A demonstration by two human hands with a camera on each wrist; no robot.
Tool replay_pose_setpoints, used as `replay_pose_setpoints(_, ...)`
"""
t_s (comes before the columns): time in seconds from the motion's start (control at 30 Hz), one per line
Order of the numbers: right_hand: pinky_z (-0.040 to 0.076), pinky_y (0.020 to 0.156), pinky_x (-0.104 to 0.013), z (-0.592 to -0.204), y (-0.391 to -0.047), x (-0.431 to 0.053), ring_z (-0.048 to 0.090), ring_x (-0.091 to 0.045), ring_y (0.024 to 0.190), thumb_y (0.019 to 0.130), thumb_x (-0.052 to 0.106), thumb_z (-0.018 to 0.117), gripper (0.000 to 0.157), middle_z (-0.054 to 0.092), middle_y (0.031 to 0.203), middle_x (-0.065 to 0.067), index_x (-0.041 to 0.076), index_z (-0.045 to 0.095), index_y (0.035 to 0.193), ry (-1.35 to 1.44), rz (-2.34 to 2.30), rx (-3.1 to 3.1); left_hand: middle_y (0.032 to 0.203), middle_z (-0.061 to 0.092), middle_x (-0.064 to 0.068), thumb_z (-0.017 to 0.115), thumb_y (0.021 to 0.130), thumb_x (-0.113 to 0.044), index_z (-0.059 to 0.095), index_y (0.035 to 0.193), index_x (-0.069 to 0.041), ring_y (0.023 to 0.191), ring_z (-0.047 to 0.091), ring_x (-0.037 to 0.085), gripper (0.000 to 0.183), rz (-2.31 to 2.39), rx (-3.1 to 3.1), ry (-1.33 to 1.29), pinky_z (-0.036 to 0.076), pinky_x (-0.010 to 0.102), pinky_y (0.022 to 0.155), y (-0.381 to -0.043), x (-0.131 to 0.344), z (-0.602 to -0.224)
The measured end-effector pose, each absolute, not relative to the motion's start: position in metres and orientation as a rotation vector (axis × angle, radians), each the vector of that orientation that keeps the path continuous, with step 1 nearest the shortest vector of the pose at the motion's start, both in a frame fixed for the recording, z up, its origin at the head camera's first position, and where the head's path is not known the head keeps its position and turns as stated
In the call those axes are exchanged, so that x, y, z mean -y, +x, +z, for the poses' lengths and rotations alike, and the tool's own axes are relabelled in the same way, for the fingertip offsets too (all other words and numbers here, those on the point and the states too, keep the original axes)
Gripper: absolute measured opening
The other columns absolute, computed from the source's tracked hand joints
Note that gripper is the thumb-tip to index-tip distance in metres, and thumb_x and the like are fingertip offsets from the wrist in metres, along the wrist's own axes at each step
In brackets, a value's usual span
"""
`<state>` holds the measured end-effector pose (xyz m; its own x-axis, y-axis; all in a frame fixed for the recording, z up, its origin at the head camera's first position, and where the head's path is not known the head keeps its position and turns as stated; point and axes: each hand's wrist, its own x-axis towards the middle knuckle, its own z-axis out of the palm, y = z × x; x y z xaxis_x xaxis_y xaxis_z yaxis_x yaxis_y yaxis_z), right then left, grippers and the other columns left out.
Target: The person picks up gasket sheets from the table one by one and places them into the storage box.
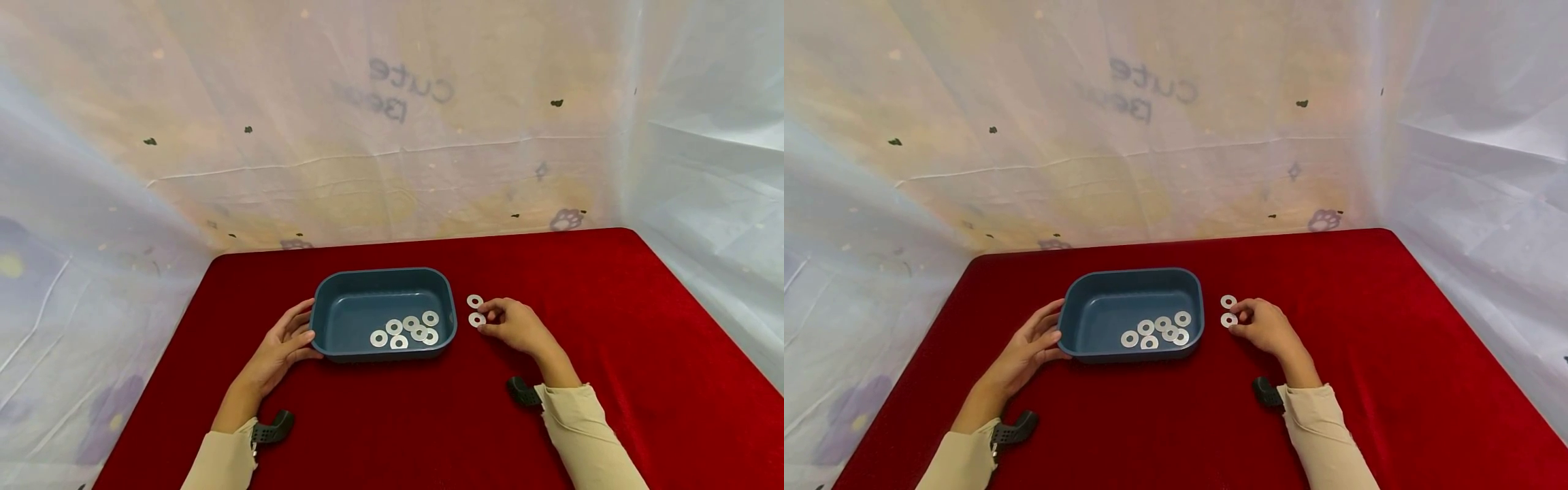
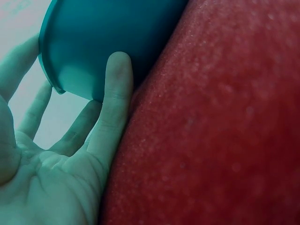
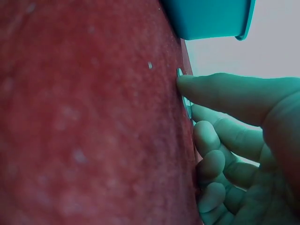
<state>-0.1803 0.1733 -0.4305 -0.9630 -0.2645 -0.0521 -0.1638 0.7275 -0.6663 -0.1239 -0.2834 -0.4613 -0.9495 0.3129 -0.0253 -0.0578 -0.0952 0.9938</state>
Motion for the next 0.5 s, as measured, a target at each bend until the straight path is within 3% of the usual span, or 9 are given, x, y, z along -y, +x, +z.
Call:
replay_pose_setpoints(0.27,0.046,0.082,-0.036,-0.4333,-0.1805,-0.1743,0.055,-0.024,0.094,0.082,0.012,0.079,0.029,0.061,0.104,-0.014,0.003,0.072,0.108,-0.426,-1.007,-2.830,0.152,0.035,0.012,0.049,0.104,-0.006,0.024,0.158,-0.019,0.119,0.060,0.015,0.061,2.139,-1.923,0.296,0.060,0.038,0.086,-0.1258,0.2833,-0.4611)
replay_pose_setpoints(0.5,0.045,0.080,-0.035,-0.4348,-0.1813,-0.1754,0.053,-0.022,0.090,0.083,0.008,0.077,0.026,0.060,0.099,-0.012,0.004,0.061,0.103,-0.493,-1.084,-2.771,0.151,0.037,0.010,0.050,0.103,-0.007,0.024,0.158,-0.020,0.119,0.060,0.015,0.062,2.134,-1.936,0.272,0.060,0.038,0.086,-0.1250,0.2834,-0.4619)
